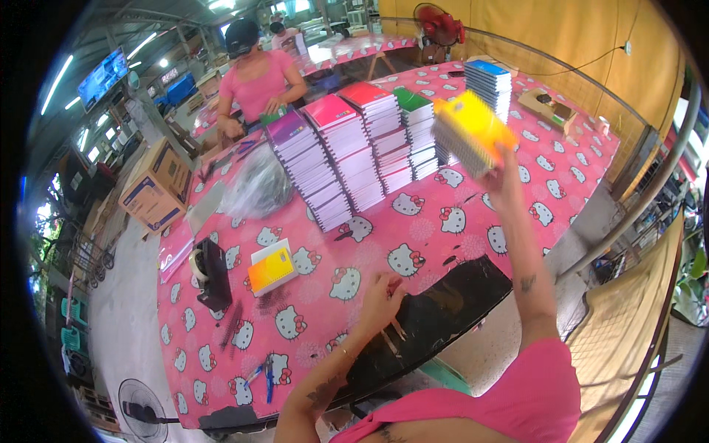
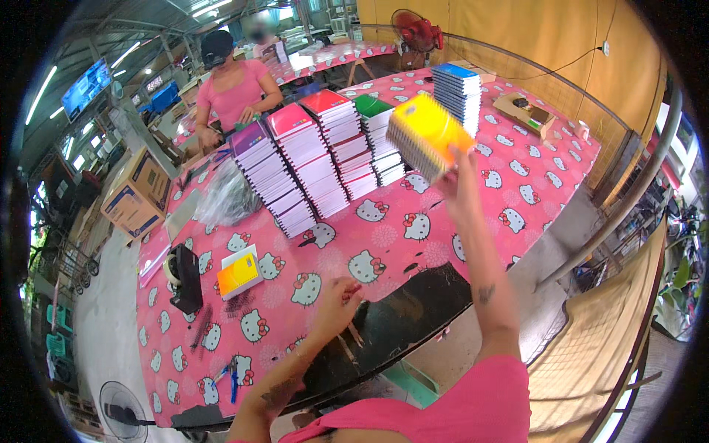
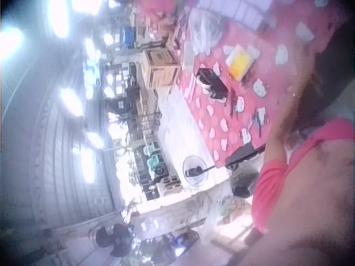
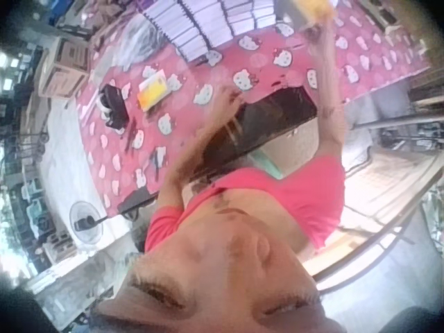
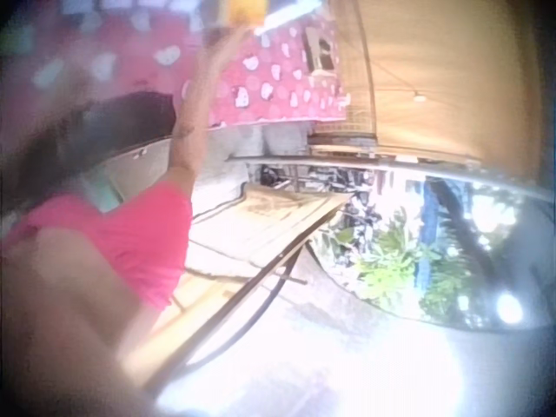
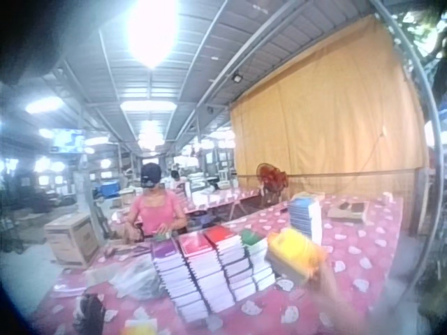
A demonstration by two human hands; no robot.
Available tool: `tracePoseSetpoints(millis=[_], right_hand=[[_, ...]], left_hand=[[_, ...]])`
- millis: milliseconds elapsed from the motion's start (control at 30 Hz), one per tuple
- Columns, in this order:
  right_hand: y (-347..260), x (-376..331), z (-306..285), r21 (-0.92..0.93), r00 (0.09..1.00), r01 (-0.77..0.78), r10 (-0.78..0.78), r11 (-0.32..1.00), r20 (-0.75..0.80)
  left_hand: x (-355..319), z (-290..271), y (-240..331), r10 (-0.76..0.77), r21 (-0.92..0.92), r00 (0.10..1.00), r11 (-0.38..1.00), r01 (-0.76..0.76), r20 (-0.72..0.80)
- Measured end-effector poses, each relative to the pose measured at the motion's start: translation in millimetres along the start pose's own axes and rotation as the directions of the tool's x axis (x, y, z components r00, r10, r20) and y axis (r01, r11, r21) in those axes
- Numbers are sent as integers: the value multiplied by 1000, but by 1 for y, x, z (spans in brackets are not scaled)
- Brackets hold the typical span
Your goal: The person organizes and stacks small yellow and orange notebooks on a table, uses a tape dispenser, and places the items into stacks alongside other colored notebooks.
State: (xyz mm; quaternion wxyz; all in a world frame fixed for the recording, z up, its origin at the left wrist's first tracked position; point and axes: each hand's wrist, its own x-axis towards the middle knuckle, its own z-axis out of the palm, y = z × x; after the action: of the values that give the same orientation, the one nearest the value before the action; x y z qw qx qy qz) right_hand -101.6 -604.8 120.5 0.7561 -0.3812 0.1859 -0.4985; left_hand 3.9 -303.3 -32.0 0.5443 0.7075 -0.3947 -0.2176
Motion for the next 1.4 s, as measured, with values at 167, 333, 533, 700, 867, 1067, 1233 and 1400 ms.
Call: tracePoseSetpoints(millis=[167,333,533,700,867,1067,1233,1400], right_hand=[[-16,176,17,-66,996,-93,93,994,11],[12,255,25,-131,976,-179,159,975,-149],[32,272,20,-124,963,-260,248,958,-106],[18,259,38,-112,954,-289,275,951,-120],[12,252,45,-141,960,-271,256,952,-114],[14,264,30,-159,943,-292,256,943,-215],[5,256,26,-104,952,-286,270,953,-144],[35,223,34,-163,956,-238,201,957,-214]], left_hand=[[-2,12,3,380,476,925,809,-346,25],[1,8,-4,359,379,933,864,-331,-2],[3,6,-1,314,360,950,886,-291,-4],[0,6,-4,291,325,956,907,-267,-26],[2,7,-3,315,313,949,904,-291,-26],[2,8,2,306,318,952,904,-287,-11],[3,9,2,328,325,945,894,-308,-6],[-2,-2,-4,301,349,953,898,-268,-42]])
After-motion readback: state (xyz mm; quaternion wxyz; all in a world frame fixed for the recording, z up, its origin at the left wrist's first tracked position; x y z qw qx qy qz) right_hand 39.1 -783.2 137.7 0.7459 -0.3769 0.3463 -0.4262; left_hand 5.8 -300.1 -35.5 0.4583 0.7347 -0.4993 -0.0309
